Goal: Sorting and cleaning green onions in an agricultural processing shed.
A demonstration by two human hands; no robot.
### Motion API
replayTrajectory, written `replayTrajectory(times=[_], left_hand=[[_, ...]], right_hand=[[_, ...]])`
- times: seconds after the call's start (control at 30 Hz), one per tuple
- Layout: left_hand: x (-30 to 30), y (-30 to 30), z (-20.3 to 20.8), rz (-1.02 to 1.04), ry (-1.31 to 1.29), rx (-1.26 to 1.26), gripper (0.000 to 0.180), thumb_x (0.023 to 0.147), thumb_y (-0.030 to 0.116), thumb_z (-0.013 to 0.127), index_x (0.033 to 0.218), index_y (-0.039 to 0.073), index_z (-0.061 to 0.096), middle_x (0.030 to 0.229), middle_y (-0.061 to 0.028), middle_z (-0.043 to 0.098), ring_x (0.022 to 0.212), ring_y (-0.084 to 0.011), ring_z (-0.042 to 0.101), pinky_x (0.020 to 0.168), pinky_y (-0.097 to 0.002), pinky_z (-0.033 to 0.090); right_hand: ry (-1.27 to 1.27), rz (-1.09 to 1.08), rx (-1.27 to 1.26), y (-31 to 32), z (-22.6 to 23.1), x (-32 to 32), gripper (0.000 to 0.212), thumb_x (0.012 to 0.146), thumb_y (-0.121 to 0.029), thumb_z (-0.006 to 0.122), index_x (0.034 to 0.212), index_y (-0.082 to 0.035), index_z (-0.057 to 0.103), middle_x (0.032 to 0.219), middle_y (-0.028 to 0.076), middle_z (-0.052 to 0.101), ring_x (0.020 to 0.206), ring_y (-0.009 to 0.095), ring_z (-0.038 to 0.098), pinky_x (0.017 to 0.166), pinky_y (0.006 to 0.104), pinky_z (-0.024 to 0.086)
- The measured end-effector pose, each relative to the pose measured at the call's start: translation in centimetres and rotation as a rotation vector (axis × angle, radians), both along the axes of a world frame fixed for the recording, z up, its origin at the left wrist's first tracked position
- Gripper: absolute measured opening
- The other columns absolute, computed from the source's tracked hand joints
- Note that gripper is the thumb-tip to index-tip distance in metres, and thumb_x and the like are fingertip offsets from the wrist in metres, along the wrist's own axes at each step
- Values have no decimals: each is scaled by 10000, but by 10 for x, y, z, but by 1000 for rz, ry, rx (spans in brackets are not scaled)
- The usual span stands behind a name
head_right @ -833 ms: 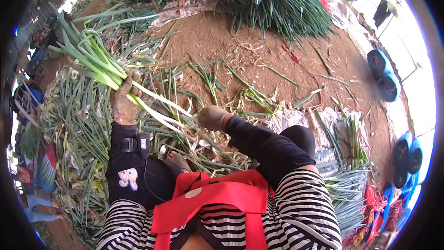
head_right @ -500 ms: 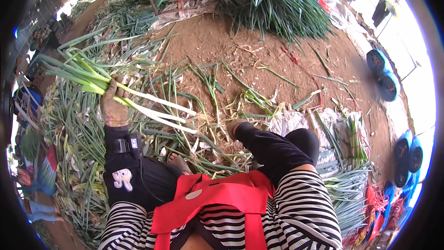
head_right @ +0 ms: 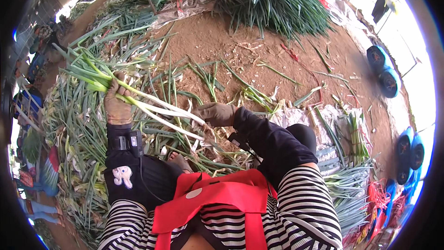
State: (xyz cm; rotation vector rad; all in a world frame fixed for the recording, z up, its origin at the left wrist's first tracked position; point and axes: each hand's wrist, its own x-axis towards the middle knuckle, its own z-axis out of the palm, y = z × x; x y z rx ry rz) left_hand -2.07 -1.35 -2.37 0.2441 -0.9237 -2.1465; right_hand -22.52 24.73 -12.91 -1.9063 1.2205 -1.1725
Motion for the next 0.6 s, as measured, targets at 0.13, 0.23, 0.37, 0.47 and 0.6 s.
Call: replayTrajectory(times=[0.13,0.23,0.37,0.47,0.6], left_hand=[[8,-5,-2,30,-14,10,244,884,180,616,1088,57,570,914,-32,627,603,-55,450,548,-211,443],[3,-4,6,73,-47,-37,219,908,222,583,1073,78,571,740,20,530,578,-69,470,545,-222,460],[14,-1,14,136,-64,-51,199,914,191,574,1075,75,564,854,-16,609,582,-54,457,540,-200,450],[-5,14,13,127,-104,-100,195,907,153,573,1070,46,577,896,-72,643,586,-58,486,540,-222,464],[-23,43,17,76,-106,-162,193,885,131,600,1049,30,583,893,-115,653,577,-72,513,539,-245,477]], right_hand=[[12,-28,176,4,-25,-4,424,777,-9,626,1197,-44,571,1116,137,610,998,302,604,847,342,503],[711,-71,365,10,-74,-23,327,823,-171,600,1128,-53,603,987,130,641,900,318,622,756,357,510],[958,-425,825,17,-37,-11,288,823,-297,600,998,-78,665,933,143,659,862,339,633,742,400,515],[614,-720,660,12,-6,-22,271,817,-305,617,941,-71,676,919,156,659,885,329,638,752,408,508],[-89,-620,138,-14,62,13,286,821,-228,681,1032,-38,647,894,105,636,819,203,634,735,317,502]])
